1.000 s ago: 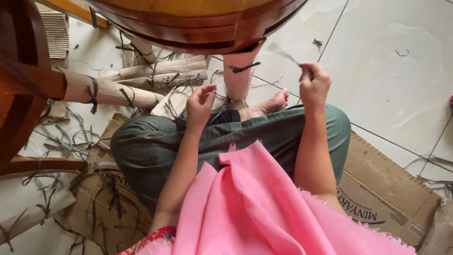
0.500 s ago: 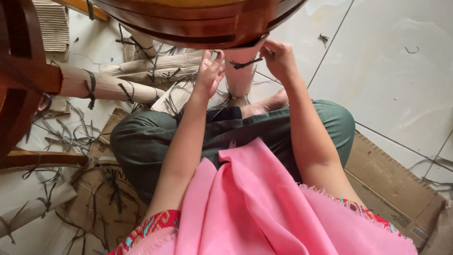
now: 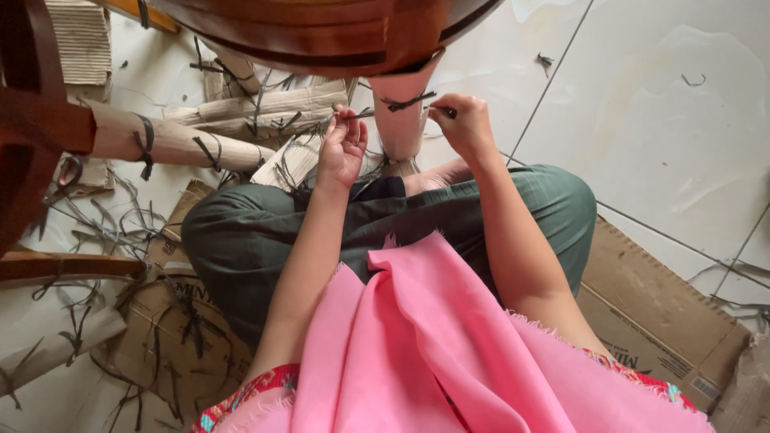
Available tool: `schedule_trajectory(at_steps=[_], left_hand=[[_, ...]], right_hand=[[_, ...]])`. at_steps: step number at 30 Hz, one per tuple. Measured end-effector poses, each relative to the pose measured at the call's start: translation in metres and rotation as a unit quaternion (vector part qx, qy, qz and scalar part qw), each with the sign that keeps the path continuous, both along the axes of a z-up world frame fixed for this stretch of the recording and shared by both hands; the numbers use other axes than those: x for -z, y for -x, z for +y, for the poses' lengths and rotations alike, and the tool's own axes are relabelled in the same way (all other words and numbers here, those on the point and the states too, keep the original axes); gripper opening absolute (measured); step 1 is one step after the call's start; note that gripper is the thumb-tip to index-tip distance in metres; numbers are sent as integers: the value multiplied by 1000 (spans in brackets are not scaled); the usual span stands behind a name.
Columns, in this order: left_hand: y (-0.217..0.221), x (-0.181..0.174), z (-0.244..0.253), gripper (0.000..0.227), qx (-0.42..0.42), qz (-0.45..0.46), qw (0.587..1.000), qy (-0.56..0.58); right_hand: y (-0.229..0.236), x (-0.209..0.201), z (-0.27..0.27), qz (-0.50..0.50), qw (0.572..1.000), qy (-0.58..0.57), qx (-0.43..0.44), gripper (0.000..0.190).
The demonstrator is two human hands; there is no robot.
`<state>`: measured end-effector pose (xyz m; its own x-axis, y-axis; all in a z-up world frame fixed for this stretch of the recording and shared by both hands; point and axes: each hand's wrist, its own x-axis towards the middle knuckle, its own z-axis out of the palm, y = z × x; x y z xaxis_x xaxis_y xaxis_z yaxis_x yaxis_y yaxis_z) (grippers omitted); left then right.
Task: Wrapping wooden chair legs with thin strips of material for protection or decoration
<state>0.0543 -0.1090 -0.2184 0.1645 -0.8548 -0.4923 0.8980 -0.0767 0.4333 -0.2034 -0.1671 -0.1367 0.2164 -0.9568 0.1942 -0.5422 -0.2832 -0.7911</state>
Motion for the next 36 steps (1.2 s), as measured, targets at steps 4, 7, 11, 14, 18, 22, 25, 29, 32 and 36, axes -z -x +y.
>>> schedule_trajectory(at_steps=[4, 7, 11, 14, 18, 22, 25, 29, 32, 36], left_hand=[[-5, 18, 31, 14, 24, 58, 998, -4], [4, -4, 56, 18, 79, -31, 996, 5], [29, -29, 68, 13, 94, -353, 927, 80], [43, -86, 68, 10, 89, -563, 812, 123], [57, -80, 52, 23, 74, -623, 765, 144], [59, -70, 37, 17, 29, -746, 631, 210], [58, -72, 38, 20, 38, -769, 582, 264], [54, -91, 41, 19, 73, -736, 578, 344], [50, -95, 39, 11, 83, -745, 548, 373], [53, -99, 40, 5, 60, -732, 564, 379]], right_hand=[[3, 18, 15, 0, 1000, -12, 13, 12], [9, 20, 24, 41, 999, 20, 23, 11], [3, 17, 46, 70, 989, 129, 31, 6], [-14, -42, 82, 118, 974, 190, 32, 4], [-20, -63, 106, 213, 938, 272, 39, 8], [-21, -80, 113, 158, 946, 284, 2, 5], [-26, -96, 114, 114, 949, 292, -35, 7], [-27, -85, 107, 84, 939, 326, -64, 9], [-24, -55, 96, 67, 941, 325, -59, 9], [-34, -48, 98, -45, 967, 243, -65, 9]])
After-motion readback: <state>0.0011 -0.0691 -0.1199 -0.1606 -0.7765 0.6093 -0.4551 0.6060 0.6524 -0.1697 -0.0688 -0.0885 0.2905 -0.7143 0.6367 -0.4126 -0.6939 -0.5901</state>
